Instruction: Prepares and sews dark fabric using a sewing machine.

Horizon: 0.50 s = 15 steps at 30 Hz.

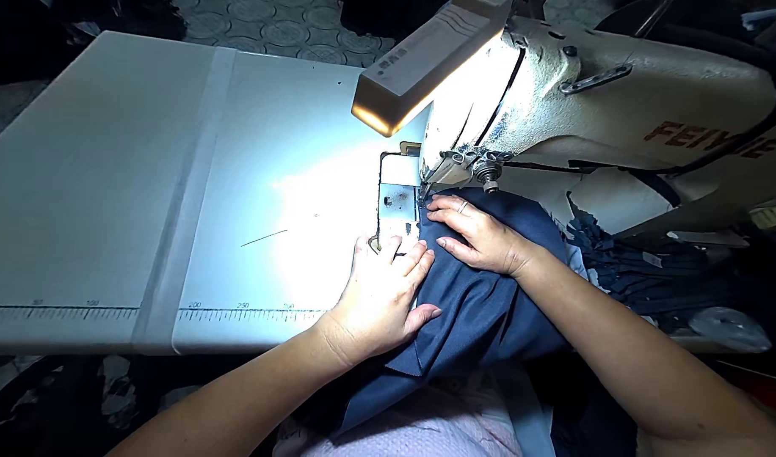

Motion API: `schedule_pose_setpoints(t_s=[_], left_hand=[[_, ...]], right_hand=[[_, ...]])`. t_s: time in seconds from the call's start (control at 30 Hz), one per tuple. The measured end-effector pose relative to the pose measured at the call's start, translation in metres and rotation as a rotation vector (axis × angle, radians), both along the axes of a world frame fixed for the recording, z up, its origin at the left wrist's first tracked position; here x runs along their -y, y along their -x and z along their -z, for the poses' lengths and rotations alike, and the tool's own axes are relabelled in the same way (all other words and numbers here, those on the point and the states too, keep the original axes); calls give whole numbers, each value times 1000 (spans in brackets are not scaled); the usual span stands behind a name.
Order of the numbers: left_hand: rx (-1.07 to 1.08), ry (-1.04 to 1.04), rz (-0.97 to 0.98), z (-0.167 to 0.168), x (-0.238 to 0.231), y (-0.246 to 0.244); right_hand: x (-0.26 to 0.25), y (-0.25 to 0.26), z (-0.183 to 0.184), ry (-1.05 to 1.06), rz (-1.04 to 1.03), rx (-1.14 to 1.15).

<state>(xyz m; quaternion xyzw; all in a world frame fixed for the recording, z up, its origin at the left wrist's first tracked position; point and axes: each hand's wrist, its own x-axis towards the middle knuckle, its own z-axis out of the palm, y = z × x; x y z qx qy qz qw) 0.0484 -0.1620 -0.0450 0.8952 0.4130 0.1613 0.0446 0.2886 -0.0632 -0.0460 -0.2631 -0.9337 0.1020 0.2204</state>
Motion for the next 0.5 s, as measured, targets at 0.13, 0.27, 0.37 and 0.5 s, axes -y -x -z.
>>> schedule_pose_setpoints(t_s=[0.13,0.27,0.37,0.5], left_hand=[[-25,35,0,-4,-7,0],[-52,50,11,-7,-15,-1],[-60,57,13,-7,-21,-3],[-113,79,2,-11,-31,-4]], right_hand=[[-9,-1,0,39,-1,-31],[-19,-1,0,50,-8,-53],[-26,-1,-3,65,-16,-37],[-34,-1,-5,44,27,8]])
